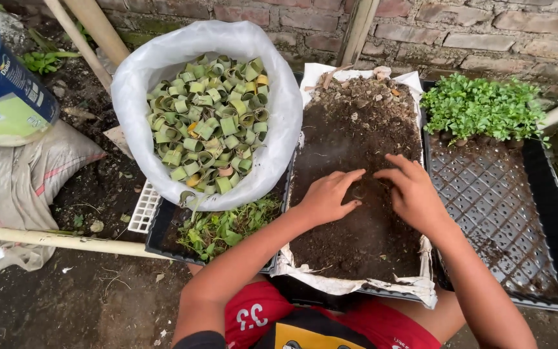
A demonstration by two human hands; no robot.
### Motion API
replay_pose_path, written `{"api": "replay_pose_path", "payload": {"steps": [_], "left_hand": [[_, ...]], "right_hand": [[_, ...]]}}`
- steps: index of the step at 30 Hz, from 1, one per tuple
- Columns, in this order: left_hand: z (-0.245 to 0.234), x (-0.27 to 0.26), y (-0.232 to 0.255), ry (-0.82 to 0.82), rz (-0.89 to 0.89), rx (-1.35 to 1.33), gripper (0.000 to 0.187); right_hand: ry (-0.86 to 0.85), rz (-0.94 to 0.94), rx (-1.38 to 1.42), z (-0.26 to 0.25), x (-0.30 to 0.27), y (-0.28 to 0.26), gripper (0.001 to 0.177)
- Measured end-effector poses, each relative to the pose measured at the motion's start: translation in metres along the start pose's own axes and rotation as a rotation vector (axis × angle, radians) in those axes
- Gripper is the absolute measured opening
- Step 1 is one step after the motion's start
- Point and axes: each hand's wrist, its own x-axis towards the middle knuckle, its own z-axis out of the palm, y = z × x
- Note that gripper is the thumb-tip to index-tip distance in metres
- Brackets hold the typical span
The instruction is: Transplanting small green seedlings from a cluster into a larger tray filled with soil.
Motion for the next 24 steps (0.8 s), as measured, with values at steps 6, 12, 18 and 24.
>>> {"api": "replay_pose_path", "payload": {"steps": [6,12,18,24], "left_hand": [[-0.013,0.002,0.092,0.161,-0.500,-1.193,0.082],[0.025,0.011,0.060,-0.218,-0.537,-2.156,0.095],[-0.068,-0.038,0.080,0.069,-0.353,-1.238,0.059],[-0.162,-0.104,0.065,0.047,-0.586,-0.238,0.049]], "right_hand": [[0.361,-0.314,0.457,-0.028,-0.009,-0.062,0.040],[0.429,-0.717,0.083,0.054,-0.026,-0.063,0.051],[0.463,-0.297,-0.086,0.008,-0.033,-0.029,0.058],[0.267,-0.130,0.121,-0.025,-0.047,-0.018,0.031]]}}
